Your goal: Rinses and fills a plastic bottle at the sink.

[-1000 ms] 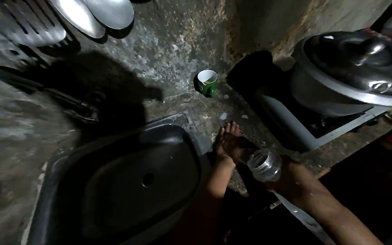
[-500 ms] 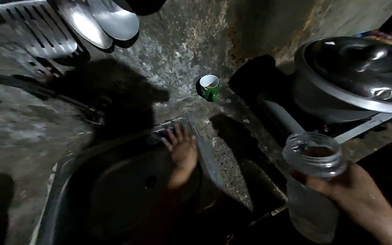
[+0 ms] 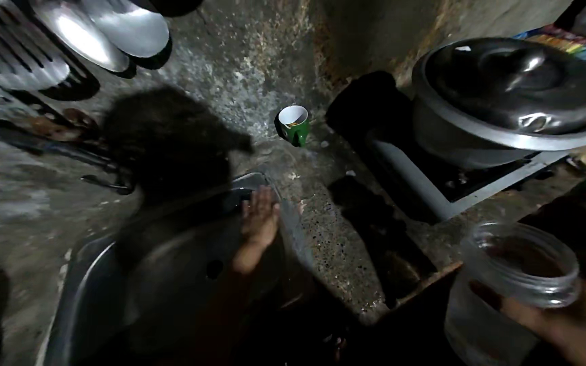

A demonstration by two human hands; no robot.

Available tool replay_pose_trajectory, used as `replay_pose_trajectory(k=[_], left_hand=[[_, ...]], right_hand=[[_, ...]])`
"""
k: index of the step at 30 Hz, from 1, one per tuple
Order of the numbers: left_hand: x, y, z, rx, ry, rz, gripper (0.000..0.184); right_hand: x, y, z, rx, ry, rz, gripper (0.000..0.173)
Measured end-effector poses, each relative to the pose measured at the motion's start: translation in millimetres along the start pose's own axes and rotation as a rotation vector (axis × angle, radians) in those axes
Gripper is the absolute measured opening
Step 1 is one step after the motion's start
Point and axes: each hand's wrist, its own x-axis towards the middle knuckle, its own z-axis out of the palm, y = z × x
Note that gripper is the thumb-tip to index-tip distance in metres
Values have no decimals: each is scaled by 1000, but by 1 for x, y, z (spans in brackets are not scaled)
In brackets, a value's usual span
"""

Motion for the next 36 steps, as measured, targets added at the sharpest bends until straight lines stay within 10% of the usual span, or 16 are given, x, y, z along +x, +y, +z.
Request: replay_pose_trajectory(k=[3,10,21,26,29,36], left_hand=[[3,20,-5,131,49,-22,65],[-78,198,76,-62,-218,852,56],[74,173,45,-54,-217,657,62],[128,104,18,3,-77,346,62],[125,77,10,165,-22,208,66],[70,151,47,-123,-228,518,58]], right_hand=[[-9,10,-3,-17,6,-38,84],[-25,2,-2,-17,65,27,86],[-36,-31,16,0,170,30,86],[-22,-35,27,-8,81,63,85],[5,-40,38,-106,-80,116,81],[98,-76,112,-392,-387,242,85]])
